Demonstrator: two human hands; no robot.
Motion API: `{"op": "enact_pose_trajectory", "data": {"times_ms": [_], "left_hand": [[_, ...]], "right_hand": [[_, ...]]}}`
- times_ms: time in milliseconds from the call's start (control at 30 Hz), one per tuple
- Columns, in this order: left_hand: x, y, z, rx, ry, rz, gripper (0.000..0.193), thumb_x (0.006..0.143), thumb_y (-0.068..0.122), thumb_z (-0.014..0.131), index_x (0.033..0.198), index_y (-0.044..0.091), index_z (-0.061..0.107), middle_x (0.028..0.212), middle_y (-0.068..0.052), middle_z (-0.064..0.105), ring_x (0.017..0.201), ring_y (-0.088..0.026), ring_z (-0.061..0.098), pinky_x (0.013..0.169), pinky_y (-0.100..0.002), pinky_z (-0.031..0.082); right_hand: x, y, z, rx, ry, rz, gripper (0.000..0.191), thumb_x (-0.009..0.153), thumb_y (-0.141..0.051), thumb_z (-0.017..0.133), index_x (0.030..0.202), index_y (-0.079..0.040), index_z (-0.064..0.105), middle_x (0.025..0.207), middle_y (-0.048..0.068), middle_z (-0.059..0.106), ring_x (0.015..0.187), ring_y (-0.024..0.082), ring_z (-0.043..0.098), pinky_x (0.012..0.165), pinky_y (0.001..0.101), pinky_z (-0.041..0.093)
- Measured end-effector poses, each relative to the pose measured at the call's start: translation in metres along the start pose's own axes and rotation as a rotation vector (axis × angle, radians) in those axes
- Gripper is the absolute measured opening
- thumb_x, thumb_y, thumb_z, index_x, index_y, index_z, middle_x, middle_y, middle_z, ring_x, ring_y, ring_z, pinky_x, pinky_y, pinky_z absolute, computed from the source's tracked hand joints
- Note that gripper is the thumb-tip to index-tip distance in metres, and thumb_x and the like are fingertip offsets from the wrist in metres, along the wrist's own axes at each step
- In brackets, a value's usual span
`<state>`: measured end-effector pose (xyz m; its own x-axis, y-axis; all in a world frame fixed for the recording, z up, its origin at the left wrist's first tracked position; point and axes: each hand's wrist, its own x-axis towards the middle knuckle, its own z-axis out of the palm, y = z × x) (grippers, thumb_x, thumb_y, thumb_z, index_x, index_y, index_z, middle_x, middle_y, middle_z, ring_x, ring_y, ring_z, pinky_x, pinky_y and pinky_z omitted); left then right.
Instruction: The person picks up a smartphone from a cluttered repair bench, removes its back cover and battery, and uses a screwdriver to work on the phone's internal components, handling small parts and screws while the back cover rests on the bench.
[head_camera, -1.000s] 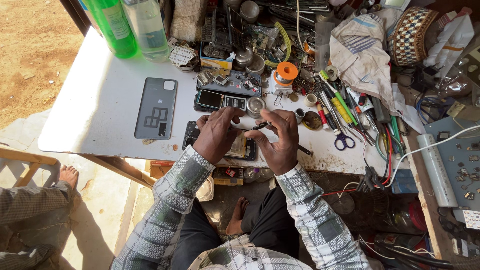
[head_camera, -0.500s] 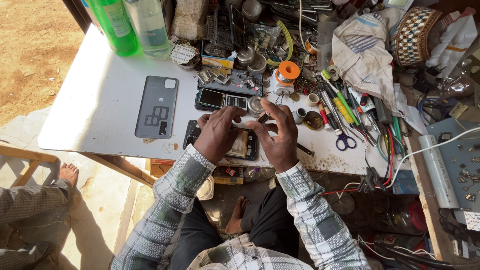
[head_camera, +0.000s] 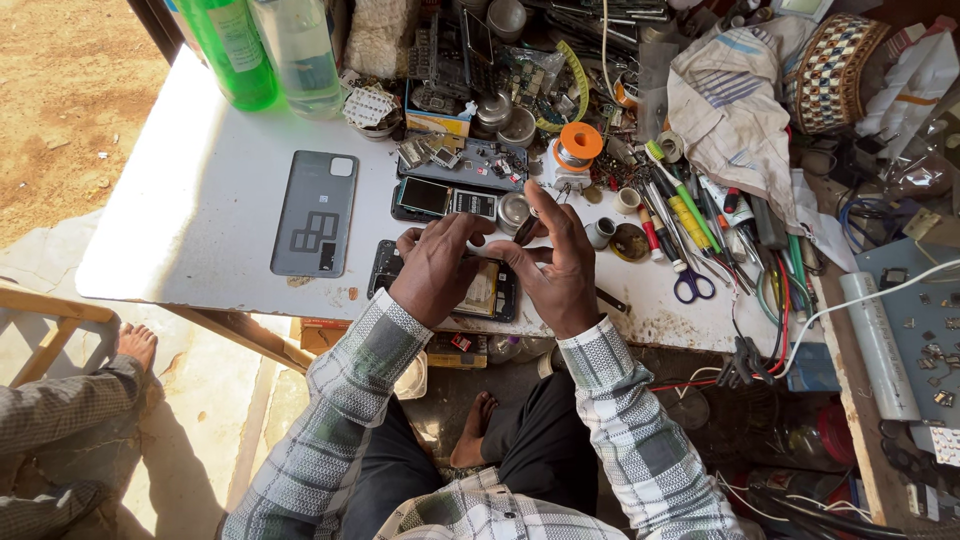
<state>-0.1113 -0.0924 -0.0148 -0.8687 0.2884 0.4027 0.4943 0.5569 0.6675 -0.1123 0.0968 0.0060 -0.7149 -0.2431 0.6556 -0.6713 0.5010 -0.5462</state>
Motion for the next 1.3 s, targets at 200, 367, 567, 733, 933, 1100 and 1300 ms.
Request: {"op": "enact_pose_trajectory", "data": {"times_ms": [200,367,567,733,933,1100,1300], "left_hand": [[0.002,-0.008,0.003,-0.104,0.007,0.062,0.042,0.084,0.0,0.067,0.123,0.013,0.059,0.114,-0.005,0.063,0.113,-0.027,0.06,0.096,-0.044,0.042],[0.0,-0.004,0.003,0.028,-0.023,-0.01,0.033,0.083,0.002,0.07,0.112,0.016,0.066,0.108,-0.003,0.064,0.111,-0.025,0.061,0.092,-0.048,0.034],[0.002,0.002,0.001,0.059,-0.033,-0.01,0.024,0.082,0.008,0.074,0.103,0.019,0.071,0.108,-0.002,0.064,0.109,-0.024,0.06,0.091,-0.049,0.031],[0.004,0.002,0.003,0.038,-0.015,0.026,0.021,0.083,0.01,0.075,0.102,0.019,0.072,0.107,-0.002,0.063,0.106,-0.024,0.06,0.092,-0.047,0.033],[0.002,0.001,0.004,0.085,-0.028,-0.007,0.022,0.082,0.011,0.076,0.102,0.019,0.072,0.107,-0.002,0.064,0.106,-0.025,0.06,0.091,-0.05,0.032],[0.003,0.0,0.005,0.074,-0.022,-0.005,0.025,0.082,0.011,0.076,0.106,0.019,0.071,0.108,-0.002,0.064,0.107,-0.024,0.06,0.092,-0.049,0.033],[0.001,-0.004,0.007,0.08,-0.032,-0.003,0.028,0.082,0.009,0.076,0.108,0.018,0.069,0.108,-0.001,0.063,0.109,-0.024,0.059,0.094,-0.051,0.031]], "right_hand": [[-0.011,0.01,-0.002,0.243,-0.028,0.011,0.086,0.112,-0.01,0.06,0.168,-0.016,-0.005,0.133,0.017,0.069,0.119,0.023,0.073,0.094,0.0327,0.066],[-0.012,0.008,-0.005,0.319,0.044,0.098,0.086,0.114,-0.012,0.055,0.165,-0.014,-0.014,0.138,0.021,0.066,0.118,0.024,0.073,0.085,0.0287,0.067],[-0.009,0.004,-0.006,0.221,-0.002,0.143,0.086,0.11,-0.016,0.059,0.166,-0.013,-0.007,0.132,0.019,0.071,0.11,0.024,0.077,0.069,0.0225,0.059],[-0.009,0.006,-0.007,0.343,0.034,0.144,0.087,0.111,-0.018,0.059,0.166,-0.012,-0.007,0.131,0.019,0.07,0.112,0.024,0.076,0.078,0.0239,0.065],[-0.019,0.005,-0.015,0.235,0.042,0.129,0.082,0.111,-0.014,0.06,0.166,-0.007,0.0,0.129,0.019,0.07,0.111,0.025,0.077,0.076,0.0236,0.065],[-0.02,0.005,-0.015,0.183,0.02,0.132,0.079,0.107,-0.013,0.062,0.164,-0.004,0.007,0.129,0.019,0.071,0.109,0.024,0.078,0.066,0.0226,0.059],[-0.02,0.005,-0.012,0.17,0.009,0.083,0.074,0.107,-0.013,0.063,0.163,-0.003,0.014,0.128,0.018,0.071,0.11,0.023,0.077,0.076,0.0254,0.065]]}}
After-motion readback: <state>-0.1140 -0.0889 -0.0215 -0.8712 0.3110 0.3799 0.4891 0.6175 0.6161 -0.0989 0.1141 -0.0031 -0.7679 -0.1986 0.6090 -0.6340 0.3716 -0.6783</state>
